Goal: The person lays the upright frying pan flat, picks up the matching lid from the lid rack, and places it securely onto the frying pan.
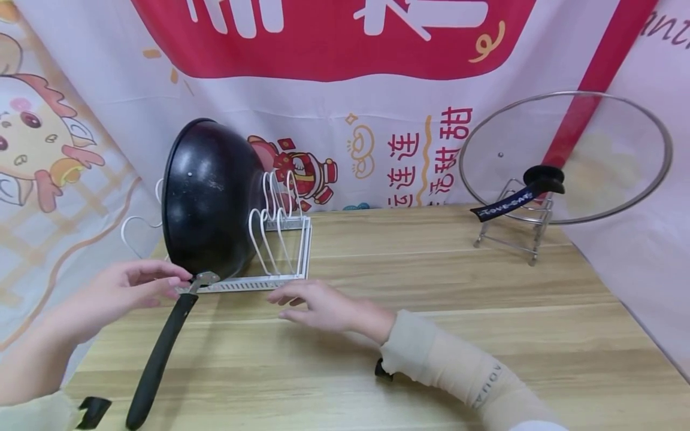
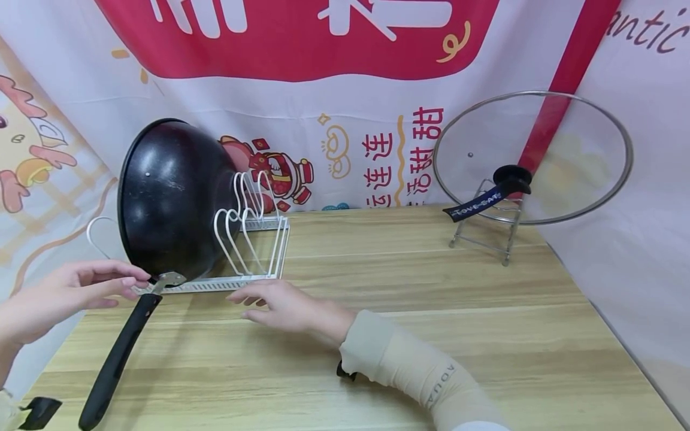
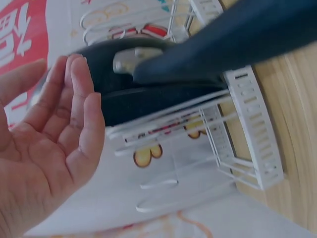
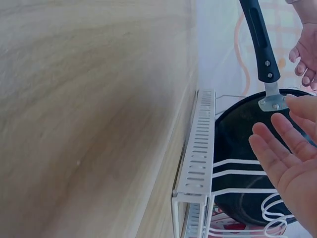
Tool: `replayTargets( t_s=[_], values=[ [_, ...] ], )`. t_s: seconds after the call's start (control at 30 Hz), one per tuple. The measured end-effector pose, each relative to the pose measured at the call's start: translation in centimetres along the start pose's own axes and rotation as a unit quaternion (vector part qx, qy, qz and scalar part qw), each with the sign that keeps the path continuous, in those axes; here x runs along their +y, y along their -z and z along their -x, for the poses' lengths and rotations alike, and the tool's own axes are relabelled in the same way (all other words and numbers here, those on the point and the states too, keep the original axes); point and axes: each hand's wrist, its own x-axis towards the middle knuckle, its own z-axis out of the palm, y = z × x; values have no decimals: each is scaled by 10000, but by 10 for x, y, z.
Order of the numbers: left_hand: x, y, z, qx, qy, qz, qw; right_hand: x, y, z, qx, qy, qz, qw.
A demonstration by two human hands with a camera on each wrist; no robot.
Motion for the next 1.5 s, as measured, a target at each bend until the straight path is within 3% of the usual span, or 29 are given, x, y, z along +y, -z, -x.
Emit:
replayTargets(
  t_s=[0.17,0.4,0.57,0.7,0.93,1.27,1.5],
  values=[
    [-16,10,8,109,-230,274,9993,-5,-5,-4,42,108,-463,9989],
    [-39,15,15,133,-283,330,9990,-10,-18,-6,96,-173,-1279,9916],
    [-59,19,21,96,-137,497,9986,-10,-30,-6,315,-527,-1878,9803],
    [-70,18,24,74,214,568,9981,-10,-38,-8,442,-598,-2120,9744],
    [-73,14,19,-43,439,772,9960,-12,-47,-13,583,-611,-2275,9701],
    [-74,6,7,-733,809,918,9898,-15,-57,-31,558,-642,-2262,9704],
    [-78,1,6,-705,984,985,9877,-13,-63,-39,469,-782,-2421,9660]
  ],
)
